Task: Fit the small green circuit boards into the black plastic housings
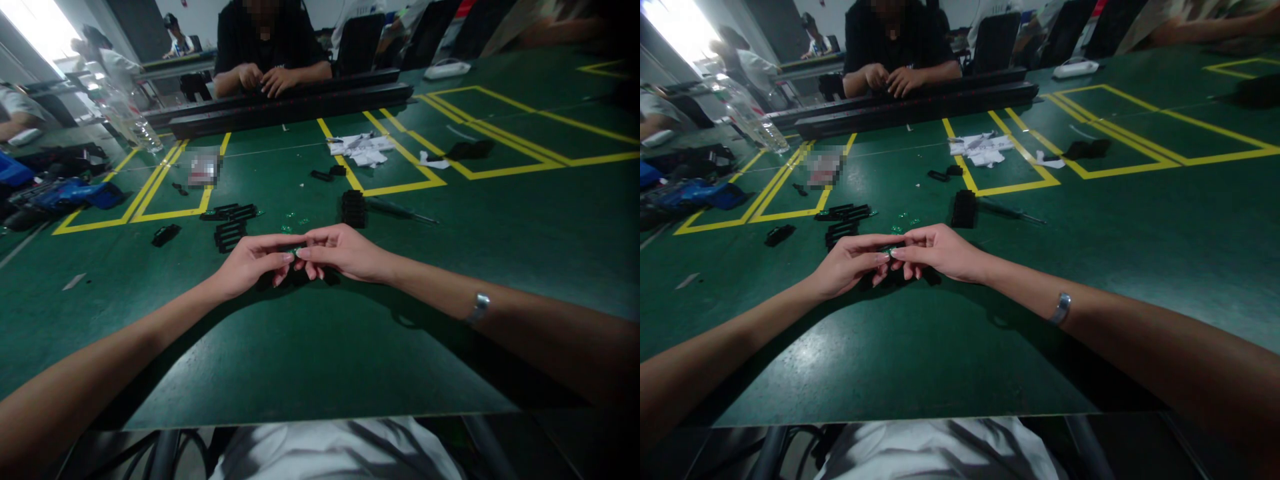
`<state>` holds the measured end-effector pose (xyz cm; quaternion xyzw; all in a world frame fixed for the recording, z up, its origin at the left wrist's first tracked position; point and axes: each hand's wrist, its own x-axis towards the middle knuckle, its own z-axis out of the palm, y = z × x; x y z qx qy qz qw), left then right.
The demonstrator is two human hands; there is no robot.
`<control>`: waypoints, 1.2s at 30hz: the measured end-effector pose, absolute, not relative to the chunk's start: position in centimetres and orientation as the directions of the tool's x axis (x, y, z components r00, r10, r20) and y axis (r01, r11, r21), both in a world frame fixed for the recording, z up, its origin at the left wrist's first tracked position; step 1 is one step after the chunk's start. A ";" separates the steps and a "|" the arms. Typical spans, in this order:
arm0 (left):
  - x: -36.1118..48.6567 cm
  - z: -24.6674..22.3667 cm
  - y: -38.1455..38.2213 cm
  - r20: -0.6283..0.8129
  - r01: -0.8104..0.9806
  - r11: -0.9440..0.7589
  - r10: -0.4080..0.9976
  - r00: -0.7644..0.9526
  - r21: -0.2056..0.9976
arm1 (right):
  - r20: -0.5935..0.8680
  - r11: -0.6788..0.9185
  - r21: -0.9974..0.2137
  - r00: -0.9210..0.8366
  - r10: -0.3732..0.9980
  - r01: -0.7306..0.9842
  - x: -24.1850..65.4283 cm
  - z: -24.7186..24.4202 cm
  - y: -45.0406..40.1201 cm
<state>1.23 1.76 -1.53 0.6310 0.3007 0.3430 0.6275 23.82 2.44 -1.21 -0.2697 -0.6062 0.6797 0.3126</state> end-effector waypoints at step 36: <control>1.3 -1.7 1.7 0.043 -0.030 -0.032 0.830 0.556 0.999 | 0.006 -0.093 -0.989 -0.656 0.755 -0.116 23.8 -1.1 2.4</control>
